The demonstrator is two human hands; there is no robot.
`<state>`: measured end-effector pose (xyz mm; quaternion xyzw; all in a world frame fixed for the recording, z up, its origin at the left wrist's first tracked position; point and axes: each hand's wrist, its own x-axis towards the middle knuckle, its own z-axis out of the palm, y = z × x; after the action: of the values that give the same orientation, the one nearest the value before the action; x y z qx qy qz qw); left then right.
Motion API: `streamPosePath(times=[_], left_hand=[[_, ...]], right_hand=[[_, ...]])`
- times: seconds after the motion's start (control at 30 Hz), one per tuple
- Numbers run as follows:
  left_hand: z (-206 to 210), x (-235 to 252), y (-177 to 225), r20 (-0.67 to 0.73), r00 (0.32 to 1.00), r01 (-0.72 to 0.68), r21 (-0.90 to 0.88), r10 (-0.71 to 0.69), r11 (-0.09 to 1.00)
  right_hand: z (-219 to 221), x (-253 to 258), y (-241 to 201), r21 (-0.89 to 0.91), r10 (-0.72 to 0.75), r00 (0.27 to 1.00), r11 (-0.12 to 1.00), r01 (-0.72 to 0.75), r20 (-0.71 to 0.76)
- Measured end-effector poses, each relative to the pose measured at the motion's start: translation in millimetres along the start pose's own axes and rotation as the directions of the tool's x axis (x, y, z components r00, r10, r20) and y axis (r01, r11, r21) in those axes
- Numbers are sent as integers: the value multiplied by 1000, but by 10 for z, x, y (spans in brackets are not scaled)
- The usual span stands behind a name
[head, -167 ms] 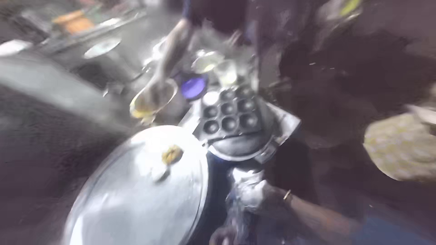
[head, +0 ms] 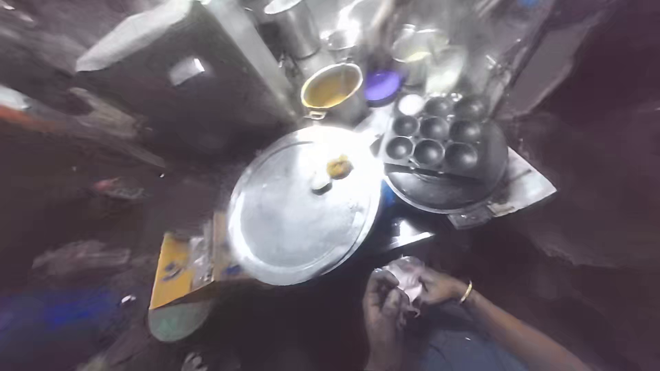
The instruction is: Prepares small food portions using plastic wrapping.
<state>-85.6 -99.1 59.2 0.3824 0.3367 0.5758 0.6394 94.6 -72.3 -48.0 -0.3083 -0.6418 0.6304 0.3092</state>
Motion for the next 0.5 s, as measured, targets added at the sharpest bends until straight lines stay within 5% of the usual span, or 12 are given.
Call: streamPosePath(times=[0.1, 0.2, 0.23, 0.3, 0.37, 0.43, 0.5], left_hand=[[-30, -18, 119, 2, 1000, 29, 6, -29, 1000], [-236, -137, 106, -41, 993, 116, 93, -113, 989], [-283, -179, 105, -37, 990, 138, 101, -135, 985], [-339, -255, 131, 1, 986, 164, 122, -165, 979], [-316, -326, 130, 25, 987, 156, 128, -160, 980], [-285, -325, 140, 46, 991, 118, 134, -125, 984], [-274, -340, 151, 35, 994, 98, 99, -102, 990]], right_hand=[[73, 153, -148, -322, 324, 936, 908, -268, 136], [160, 413, -1111, -710, 755, 625, 550, -440, 198], [58, 431, -1245, -759, 749, 626, 533, -374, 217], [-308, 609, -1374, -740, 480, 858, 642, -201, 184], [-591, 1266, -1445, -637, 110, 989, 756, -148, -99], [-744, 2159, -1288, -645, -210, 899, 757, -100, -385], [-616, 2716, -1111, -827, -526, 736, 556, -81, -426]])
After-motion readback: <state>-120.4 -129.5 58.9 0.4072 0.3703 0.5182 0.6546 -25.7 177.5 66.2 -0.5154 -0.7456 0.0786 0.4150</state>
